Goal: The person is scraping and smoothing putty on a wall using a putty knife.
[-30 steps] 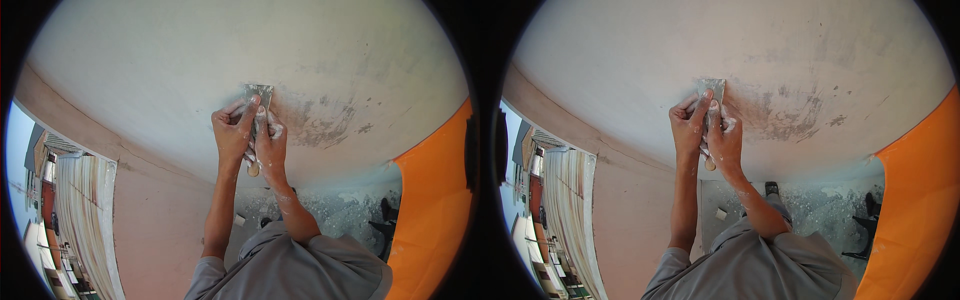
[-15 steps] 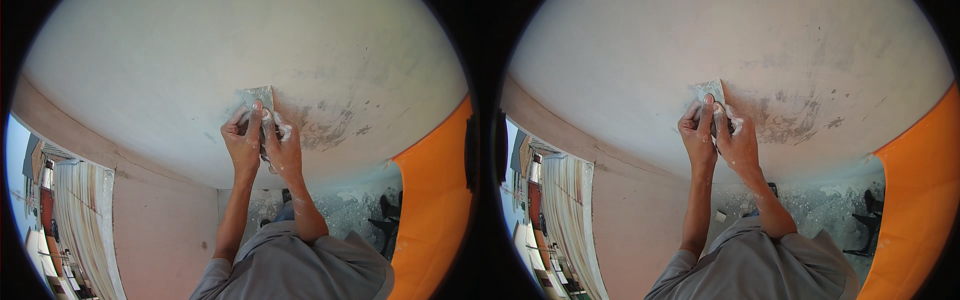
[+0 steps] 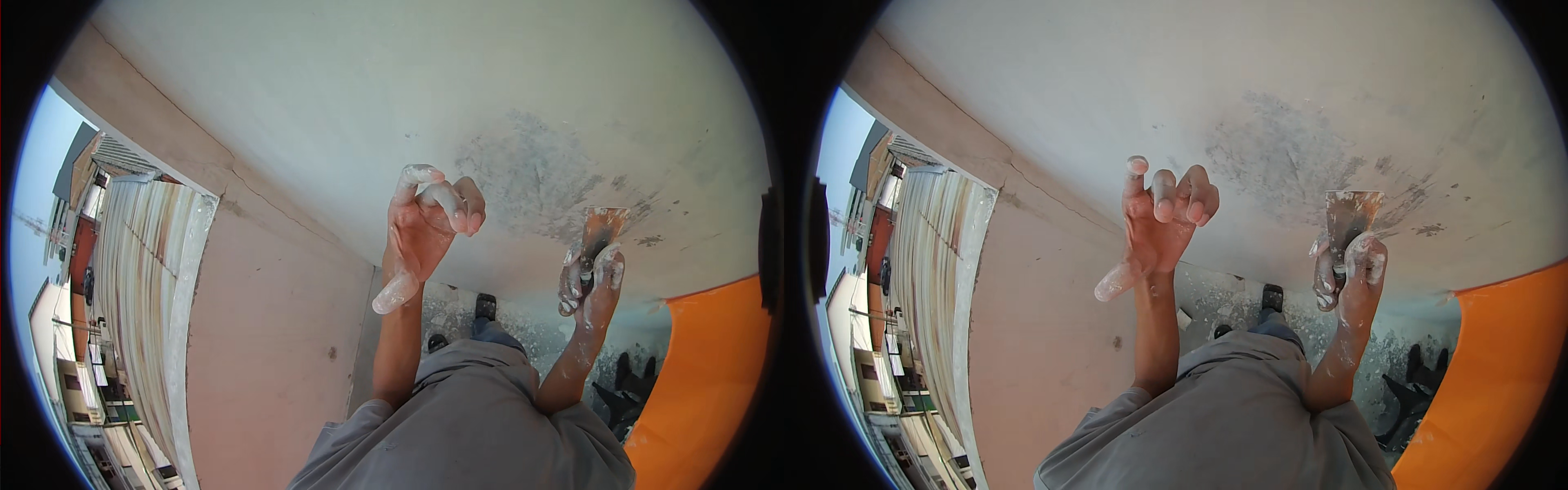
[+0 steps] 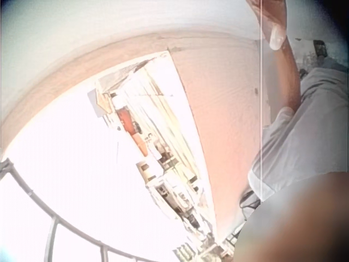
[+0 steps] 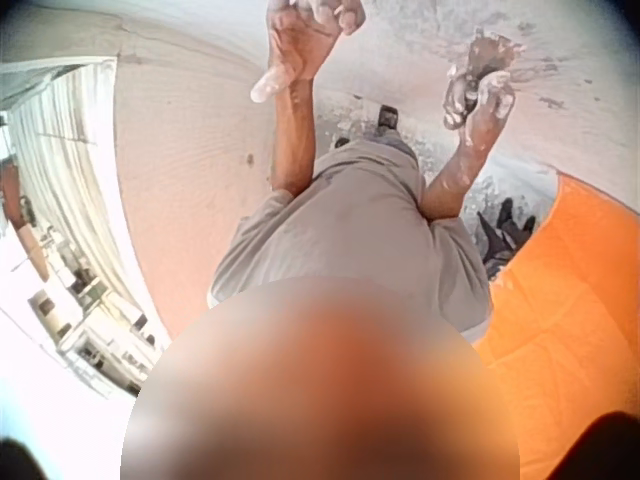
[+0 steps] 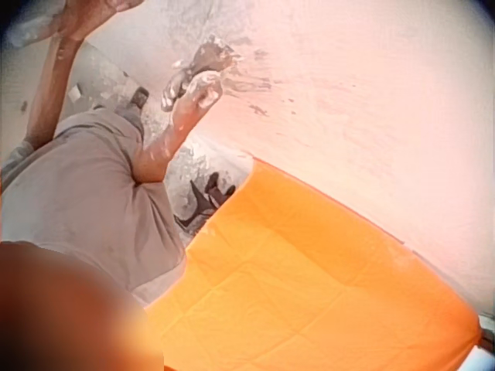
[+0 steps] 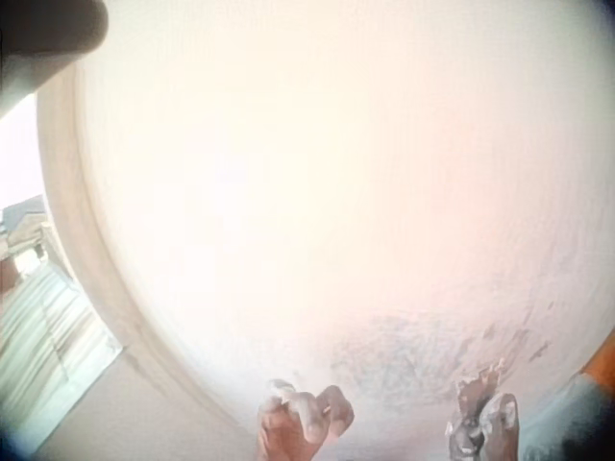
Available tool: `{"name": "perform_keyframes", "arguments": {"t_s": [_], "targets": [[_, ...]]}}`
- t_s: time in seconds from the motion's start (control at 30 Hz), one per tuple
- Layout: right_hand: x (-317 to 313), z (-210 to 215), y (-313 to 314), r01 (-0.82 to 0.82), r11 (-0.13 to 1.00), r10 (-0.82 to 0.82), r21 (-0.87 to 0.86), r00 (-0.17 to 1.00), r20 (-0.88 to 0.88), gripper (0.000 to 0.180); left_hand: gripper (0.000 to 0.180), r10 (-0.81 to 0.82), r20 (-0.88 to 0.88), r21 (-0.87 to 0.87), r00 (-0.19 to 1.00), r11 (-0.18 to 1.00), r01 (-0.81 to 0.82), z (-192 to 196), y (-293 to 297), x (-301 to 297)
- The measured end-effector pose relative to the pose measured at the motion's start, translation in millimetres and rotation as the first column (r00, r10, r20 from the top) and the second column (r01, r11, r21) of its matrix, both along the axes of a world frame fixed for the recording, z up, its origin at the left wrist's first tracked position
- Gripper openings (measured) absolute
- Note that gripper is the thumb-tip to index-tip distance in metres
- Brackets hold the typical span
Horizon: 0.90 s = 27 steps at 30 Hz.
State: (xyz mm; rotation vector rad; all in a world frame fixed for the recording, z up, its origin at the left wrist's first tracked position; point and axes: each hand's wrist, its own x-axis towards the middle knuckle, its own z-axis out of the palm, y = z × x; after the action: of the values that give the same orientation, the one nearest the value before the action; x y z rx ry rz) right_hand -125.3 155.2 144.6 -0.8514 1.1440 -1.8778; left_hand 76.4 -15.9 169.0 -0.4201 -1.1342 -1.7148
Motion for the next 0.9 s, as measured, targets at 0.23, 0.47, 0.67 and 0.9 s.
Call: {"name": "perform_keyframes", "arguments": {"t_s": [0.23,0.47,0.67,0.9], "targets": [[14.3,1.4,3.2,0.087,0.995,-0.083,0.053,0.993,-0.080,0.037,0.083,-0.073,-0.032,-0.242,0.997,0.968,0.063,7.6,4.6,25.8],[26.9,11.0,2.4,0.068,0.983,-0.034,0.171,0.981,-0.191,0.046,0.046,-0.251,-0.192,-0.196,0.949,0.957,0.214,15.7,28.6,35.3],[31.0,9.2,3.5,0.041,0.984,0.008,0.174,0.962,-0.275,0.046,0.010,-0.415,-0.427,-0.108,0.803,0.905,0.411,18.6,44.0,37.6],[36.3,17.2,7.4,0.029,0.967,0.048,0.253,0.954,-0.295,0.044,0.030,-0.473,-0.366,-0.055,0.801,0.871,0.489,-1.4,35.5,48.3]]}}
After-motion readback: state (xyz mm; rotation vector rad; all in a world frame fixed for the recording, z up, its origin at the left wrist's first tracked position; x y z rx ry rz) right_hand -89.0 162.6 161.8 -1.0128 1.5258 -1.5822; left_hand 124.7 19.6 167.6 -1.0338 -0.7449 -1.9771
